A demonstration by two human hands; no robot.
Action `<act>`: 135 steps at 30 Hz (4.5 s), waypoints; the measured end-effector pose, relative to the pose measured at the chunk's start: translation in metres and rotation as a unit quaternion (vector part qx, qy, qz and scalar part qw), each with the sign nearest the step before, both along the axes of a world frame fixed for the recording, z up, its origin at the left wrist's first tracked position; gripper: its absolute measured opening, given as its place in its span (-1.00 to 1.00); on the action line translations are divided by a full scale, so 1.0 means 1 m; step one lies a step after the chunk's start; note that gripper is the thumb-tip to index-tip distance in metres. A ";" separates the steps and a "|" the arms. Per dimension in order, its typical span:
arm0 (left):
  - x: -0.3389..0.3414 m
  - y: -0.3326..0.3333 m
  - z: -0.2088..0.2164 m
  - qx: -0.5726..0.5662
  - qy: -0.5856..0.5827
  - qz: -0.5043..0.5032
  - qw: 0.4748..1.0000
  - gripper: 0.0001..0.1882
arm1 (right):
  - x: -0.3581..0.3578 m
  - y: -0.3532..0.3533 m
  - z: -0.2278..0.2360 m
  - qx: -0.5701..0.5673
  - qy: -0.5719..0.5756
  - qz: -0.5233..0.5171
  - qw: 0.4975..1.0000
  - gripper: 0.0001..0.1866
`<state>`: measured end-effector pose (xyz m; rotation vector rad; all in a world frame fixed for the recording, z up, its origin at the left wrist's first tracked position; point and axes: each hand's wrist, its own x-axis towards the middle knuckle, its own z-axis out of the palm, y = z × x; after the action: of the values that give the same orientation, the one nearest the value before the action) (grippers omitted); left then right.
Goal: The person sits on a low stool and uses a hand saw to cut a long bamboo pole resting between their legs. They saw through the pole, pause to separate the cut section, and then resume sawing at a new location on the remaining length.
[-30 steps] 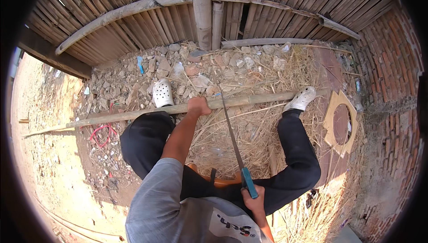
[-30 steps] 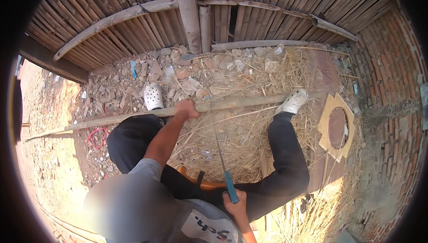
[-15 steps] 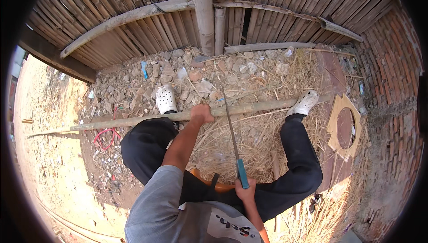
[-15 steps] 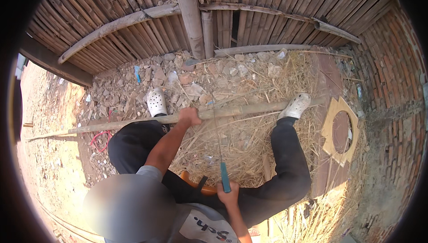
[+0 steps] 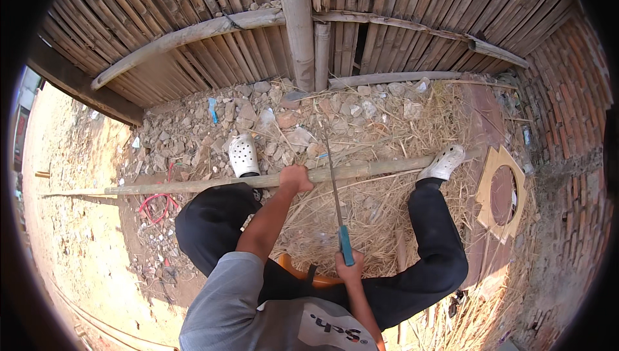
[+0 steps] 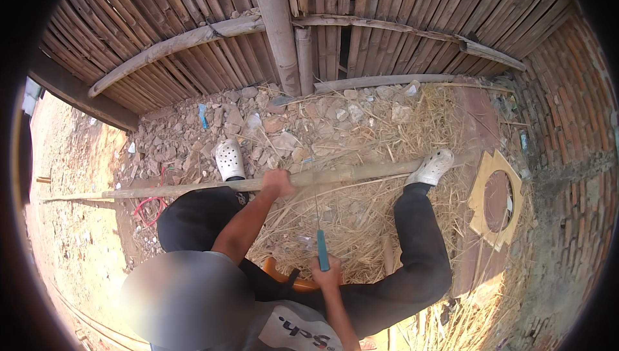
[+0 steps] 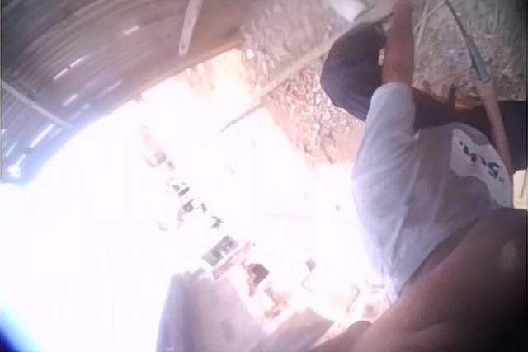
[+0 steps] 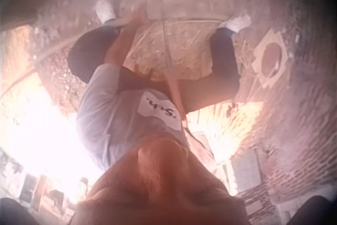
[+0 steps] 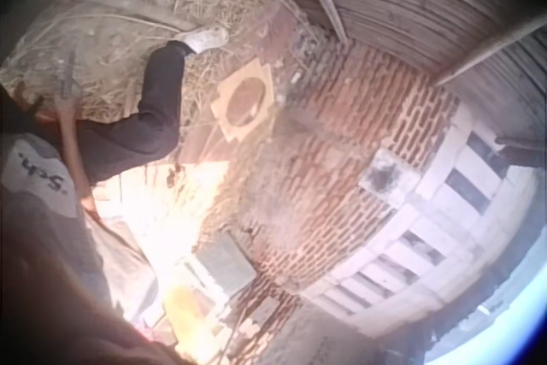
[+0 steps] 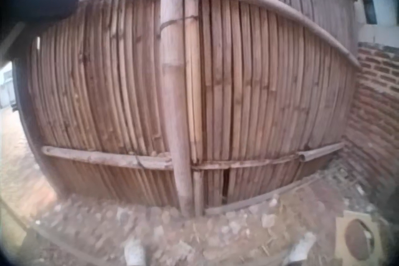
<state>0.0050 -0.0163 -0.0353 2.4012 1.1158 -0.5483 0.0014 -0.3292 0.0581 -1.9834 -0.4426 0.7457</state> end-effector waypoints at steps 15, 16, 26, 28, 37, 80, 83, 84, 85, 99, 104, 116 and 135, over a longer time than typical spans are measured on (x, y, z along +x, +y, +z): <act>0.005 0.001 0.010 -0.013 0.016 -0.014 1.000 -0.53 | -0.008 0.022 0.009 0.013 0.024 0.013 1.000 -0.74; 0.006 0.001 0.012 -0.016 0.021 -0.016 1.000 -0.53 | -0.004 0.033 -0.003 0.029 0.007 0.001 1.000 -0.75; -0.002 0.003 -0.003 -0.015 0.011 -0.007 1.000 -0.50 | -0.018 -0.052 0.062 0.007 0.056 -0.014 0.998 -0.81; 0.001 0.001 0.003 -0.008 0.018 -0.007 1.000 -0.49 | -0.001 -0.028 0.032 0.031 0.032 -0.001 0.999 -0.80; 0.005 0.002 0.009 -0.030 0.015 -0.026 0.999 -0.51 | -0.001 -0.043 0.057 -0.008 0.003 0.031 0.999 -0.76; 0.003 0.006 0.010 -0.016 0.004 0.009 1.000 -0.51 | -0.024 -0.046 0.058 0.003 0.009 0.016 1.000 -0.74; -0.003 0.001 -0.003 -0.013 0.005 -0.003 1.000 -0.51 | -0.024 -0.048 0.053 0.028 -0.008 0.012 1.000 -0.74; -0.004 0.001 -0.002 -0.014 0.009 -0.002 1.000 -0.51 | -0.019 -0.036 0.039 0.044 -0.027 0.013 0.999 -0.75; -0.004 -0.002 0.000 -0.015 0.012 0.001 1.000 -0.51 | -0.008 -0.011 0.013 0.036 0.001 -0.002 0.999 -0.75; 0.002 0.009 0.009 -0.014 0.016 -0.006 1.000 -0.51 | -0.023 -0.039 0.047 0.016 -0.003 0.020 1.000 -0.72; 0.003 -0.005 0.006 -0.031 0.028 -0.019 0.999 -0.53 | 0.024 0.034 -0.001 0.021 0.021 -0.004 1.000 -0.74; -0.001 -0.006 -0.003 -0.013 0.008 -0.014 1.000 -0.47 | 0.007 0.017 -0.013 0.029 0.002 -0.009 1.000 -0.75; -0.001 0.001 -0.002 -0.020 0.017 -0.028 0.999 -0.53 | 0.010 0.023 0.015 0.010 0.104 -0.031 0.994 -0.76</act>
<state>0.0043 -0.0155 -0.0375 2.4045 1.0435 -0.6255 0.0109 -0.3060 0.0729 -1.8688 -0.2627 0.8950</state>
